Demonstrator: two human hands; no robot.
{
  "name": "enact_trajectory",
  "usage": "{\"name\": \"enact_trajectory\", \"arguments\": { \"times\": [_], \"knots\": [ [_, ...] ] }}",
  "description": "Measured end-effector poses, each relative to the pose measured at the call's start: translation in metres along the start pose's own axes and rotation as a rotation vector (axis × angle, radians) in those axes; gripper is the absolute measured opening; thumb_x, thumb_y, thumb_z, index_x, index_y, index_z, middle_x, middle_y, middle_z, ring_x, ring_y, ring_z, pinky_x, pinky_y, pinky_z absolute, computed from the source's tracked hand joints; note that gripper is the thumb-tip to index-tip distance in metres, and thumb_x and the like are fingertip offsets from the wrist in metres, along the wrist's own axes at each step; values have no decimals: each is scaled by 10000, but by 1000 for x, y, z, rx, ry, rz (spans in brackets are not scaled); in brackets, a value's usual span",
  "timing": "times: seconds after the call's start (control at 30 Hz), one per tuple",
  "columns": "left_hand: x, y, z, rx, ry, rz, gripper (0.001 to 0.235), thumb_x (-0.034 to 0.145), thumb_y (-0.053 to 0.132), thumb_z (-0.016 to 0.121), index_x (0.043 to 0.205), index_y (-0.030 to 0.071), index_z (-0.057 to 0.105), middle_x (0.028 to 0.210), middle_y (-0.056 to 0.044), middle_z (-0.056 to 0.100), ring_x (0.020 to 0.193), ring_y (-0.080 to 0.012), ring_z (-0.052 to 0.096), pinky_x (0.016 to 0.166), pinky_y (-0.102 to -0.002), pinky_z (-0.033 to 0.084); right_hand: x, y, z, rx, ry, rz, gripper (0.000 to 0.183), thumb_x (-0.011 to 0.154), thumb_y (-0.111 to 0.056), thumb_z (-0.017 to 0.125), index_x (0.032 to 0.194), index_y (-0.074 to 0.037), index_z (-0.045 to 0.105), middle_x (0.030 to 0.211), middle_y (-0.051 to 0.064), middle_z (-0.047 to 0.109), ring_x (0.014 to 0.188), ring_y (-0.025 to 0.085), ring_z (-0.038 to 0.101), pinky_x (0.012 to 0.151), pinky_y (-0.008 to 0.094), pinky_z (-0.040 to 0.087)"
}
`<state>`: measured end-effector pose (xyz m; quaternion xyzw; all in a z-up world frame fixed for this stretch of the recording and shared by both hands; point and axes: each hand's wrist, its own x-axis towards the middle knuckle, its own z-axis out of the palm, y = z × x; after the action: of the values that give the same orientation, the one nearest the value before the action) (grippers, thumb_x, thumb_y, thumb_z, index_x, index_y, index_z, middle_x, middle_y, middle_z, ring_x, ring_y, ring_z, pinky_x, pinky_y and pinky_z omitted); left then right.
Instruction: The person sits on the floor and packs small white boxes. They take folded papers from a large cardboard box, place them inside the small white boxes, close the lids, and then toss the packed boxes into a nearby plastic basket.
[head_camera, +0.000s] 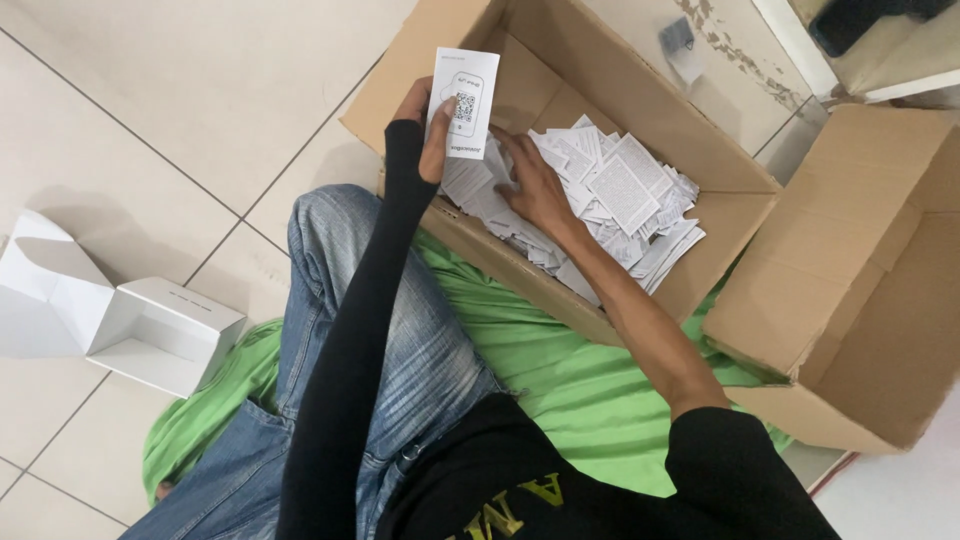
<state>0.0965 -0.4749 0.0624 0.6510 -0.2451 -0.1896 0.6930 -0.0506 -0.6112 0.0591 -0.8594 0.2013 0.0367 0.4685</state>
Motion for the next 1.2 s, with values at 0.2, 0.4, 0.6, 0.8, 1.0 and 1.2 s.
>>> {"name": "enact_trajectory", "arguments": {
  "times": [0.2,0.4,0.6,0.8,1.0,1.2],
  "knots": [
    [2,-23,0,-88,-24,-40,342,1091,179,537,1361,-27,575,1128,-153,741,976,-150,699,852,-289,578,4,45,-12,-171,281,58,395,946,-86,803,1316,-116,668,1068,102,705,939,261,646,829,412,510],
    [5,-22,2,50,-33,38,404,1079,190,506,1423,-20,535,1215,-178,723,1087,-192,717,936,-321,567,-12,10,-43,179,601,-544,284,938,156,626,1026,-111,670,1293,66,722,1286,221,675,1126,386,540],
    [-15,11,-14,-2,-193,-42,414,948,145,737,1293,-38,601,1164,-216,743,1083,-229,716,931,-341,564,-8,-61,-45,313,388,-194,408,828,8,705,1199,-141,623,1387,-42,513,1147,140,663,984,341,570],
    [-70,16,-59,-387,107,-273,538,946,151,706,1405,-4,473,1153,-148,732,1040,-208,727,924,-332,586,-15,39,-23,-346,-9,-119,192,874,19,766,1042,-73,765,1125,84,708,972,211,698,833,374,579],
    [-150,-28,-105,-886,290,-234,521,1017,142,622,1481,-10,442,1297,-183,655,1150,-268,679,965,-387,552,-37,-115,35,326,260,-232,121,927,-43,775,1042,-43,737,1153,90,694,898,204,657,778,313,546],
    [-231,-54,-185,-695,649,-98,548,973,50,657,1470,-14,435,1303,-151,643,1172,-239,648,960,-360,535,-42,-181,193,157,-221,-546,742,1027,-215,714,1615,-18,307,1651,234,359,1546,351,344,1237,444,315]
  ]
}}
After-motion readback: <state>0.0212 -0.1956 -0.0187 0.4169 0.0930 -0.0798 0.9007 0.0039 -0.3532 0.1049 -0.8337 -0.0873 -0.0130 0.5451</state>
